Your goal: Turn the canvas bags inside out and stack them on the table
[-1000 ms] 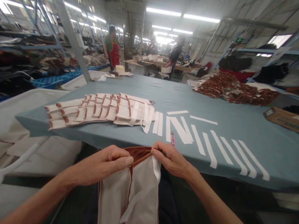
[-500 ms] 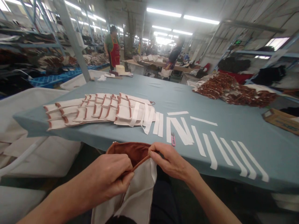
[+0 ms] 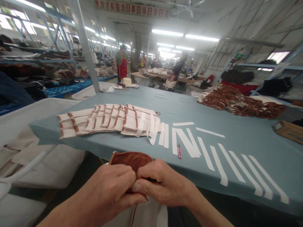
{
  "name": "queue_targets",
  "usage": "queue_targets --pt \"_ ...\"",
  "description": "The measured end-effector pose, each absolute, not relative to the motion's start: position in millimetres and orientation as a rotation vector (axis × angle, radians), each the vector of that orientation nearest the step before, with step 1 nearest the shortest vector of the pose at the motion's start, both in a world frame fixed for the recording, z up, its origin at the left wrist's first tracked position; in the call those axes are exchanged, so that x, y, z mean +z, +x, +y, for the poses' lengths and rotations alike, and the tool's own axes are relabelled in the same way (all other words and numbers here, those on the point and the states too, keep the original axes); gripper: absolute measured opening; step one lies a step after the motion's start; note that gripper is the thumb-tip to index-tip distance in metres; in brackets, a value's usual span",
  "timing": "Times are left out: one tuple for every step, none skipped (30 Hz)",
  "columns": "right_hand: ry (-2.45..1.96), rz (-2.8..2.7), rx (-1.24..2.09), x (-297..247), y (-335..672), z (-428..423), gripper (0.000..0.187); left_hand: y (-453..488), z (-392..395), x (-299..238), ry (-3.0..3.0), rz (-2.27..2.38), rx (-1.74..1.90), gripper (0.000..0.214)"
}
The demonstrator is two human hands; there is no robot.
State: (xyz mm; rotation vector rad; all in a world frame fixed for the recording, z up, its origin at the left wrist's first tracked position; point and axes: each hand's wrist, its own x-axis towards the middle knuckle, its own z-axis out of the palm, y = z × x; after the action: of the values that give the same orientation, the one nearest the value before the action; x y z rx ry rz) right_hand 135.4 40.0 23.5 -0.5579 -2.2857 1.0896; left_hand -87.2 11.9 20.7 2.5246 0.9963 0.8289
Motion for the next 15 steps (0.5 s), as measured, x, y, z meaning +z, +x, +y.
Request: queue_targets --pt "-0.53 -2.272 1.101 23.9 133.6 39.2 0.046 -89.2 13.7 22.9 2.487 0.977 0.81 0.057" --pt "-0.516 -2.277 1.052 25.0 132.6 37.5 0.045 -91.8 16.5 25.9 2.43 0.963 0.768 0.064" --pt "-0.523 -2.286 0.967 26.7 132.9 35.3 0.043 -95.2 19.9 29.3 2.342 0.969 0.707 0.07" --pt "-0.545 -2.289 0.871 28.8 134.8 32.9 0.042 -99.1 23.4 32.8 2.248 0.967 0.644 0.075" --pt "-0.58 -2.285 0.786 31.0 138.4 30.5 0.041 -103.5 26.6 36.1 2.167 0.958 0.605 0.078" --pt "-0.617 -2.275 0.721 32.9 143.7 28.6 0.04 -107.9 29.0 38.8 2.108 0.944 0.584 0.079" --pt "-0.655 -2.254 0.676 34.1 150.2 27.4 0.041 -111.8 30.5 40.9 2.068 0.937 0.583 0.078" --pt "-0.691 -2.235 0.645 34.5 157.6 26.8 0.041 -114.7 30.8 42.1 2.043 0.941 0.595 0.078" --pt "-0.724 -2.219 0.617 33.8 165.2 26.8 0.041 -116.4 30.2 42.7 2.021 0.955 0.606 0.077" --pt "-0.75 -2.209 0.592 32.0 172.3 27.2 0.041 -116.8 28.8 42.7 1.997 0.972 0.605 0.076" --pt "-0.772 -2.203 0.574 29.2 178.7 27.6 0.04 -115.7 26.9 42.6 1.972 0.974 0.591 0.074" --pt "-0.789 -2.201 0.563 25.7 183.7 28.0 0.039 -113.5 25.0 42.3 1.952 0.961 0.573 0.072" --pt "-0.802 -2.205 0.556 21.7 187.5 28.2 0.039 -110.4 23.1 42.2 1.938 0.936 0.555 0.07" --pt "-0.808 -2.213 0.551 17.5 190.0 28.2 0.039 -107.0 21.6 42.3 1.932 0.902 0.537 0.068" --pt "-0.816 -2.223 0.55 13.3 191.5 27.9 0.039 -103.6 20.5 42.5 1.936 0.867 0.523 0.066"
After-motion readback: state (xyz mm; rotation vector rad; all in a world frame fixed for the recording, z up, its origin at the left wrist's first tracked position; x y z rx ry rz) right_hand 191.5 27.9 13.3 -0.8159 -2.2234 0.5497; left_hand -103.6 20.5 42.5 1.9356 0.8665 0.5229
